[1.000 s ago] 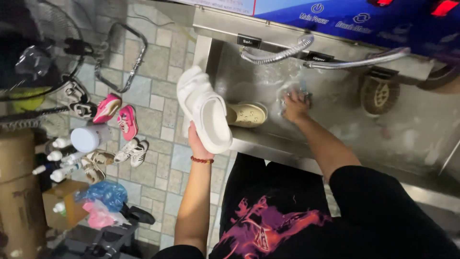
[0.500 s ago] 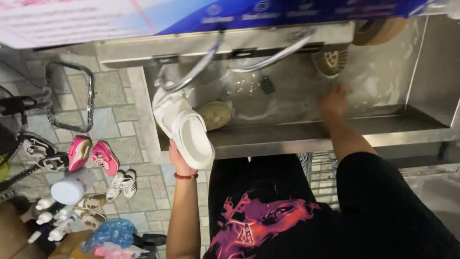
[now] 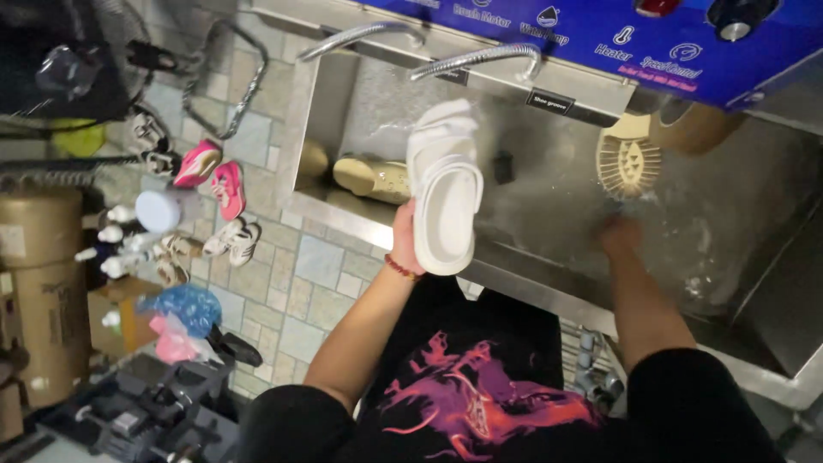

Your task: The person is washing a pair of white shoes using a shoe washing machine and a brush.

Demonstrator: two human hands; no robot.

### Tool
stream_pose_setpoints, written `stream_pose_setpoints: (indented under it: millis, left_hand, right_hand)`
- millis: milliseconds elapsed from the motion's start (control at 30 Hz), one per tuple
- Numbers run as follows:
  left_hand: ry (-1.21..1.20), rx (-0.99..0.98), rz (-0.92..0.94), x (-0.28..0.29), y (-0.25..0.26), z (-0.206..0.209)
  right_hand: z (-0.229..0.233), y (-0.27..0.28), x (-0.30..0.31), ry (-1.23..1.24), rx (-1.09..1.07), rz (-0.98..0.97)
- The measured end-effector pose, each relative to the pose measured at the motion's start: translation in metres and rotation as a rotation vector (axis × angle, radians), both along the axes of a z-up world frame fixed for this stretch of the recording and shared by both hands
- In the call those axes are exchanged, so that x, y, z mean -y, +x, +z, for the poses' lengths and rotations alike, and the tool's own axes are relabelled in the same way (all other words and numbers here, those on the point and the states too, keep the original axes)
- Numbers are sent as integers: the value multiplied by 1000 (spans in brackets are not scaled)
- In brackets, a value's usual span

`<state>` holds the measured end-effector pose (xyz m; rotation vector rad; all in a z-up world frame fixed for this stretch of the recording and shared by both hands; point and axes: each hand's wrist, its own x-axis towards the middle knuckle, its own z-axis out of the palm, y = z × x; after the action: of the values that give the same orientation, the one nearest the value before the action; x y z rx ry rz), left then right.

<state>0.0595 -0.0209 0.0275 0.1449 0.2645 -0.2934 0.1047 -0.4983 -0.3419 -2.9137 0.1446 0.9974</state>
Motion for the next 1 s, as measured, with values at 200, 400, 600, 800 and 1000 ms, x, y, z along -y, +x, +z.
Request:
stream_pose_setpoints:
  millis: [200,400,600,800,1000]
  left_hand:
    - [146,-138,50,35,-5,-12]
    - [170,145,-7,42,4,-28]
    - [411,184,-152,24,32,-44]
    - [505,217,-334,24,40,-57]
    - [455,346,-398,16,37,-64]
  right_hand:
    - [70,-11,36,169,191,-197]
    - [296,-4,-17,364,317,-261]
    - [399,5,-39,583,473,-255]
    - [535,34,-119,894,295,-149]
    - [532,42,-139,878,174,-74]
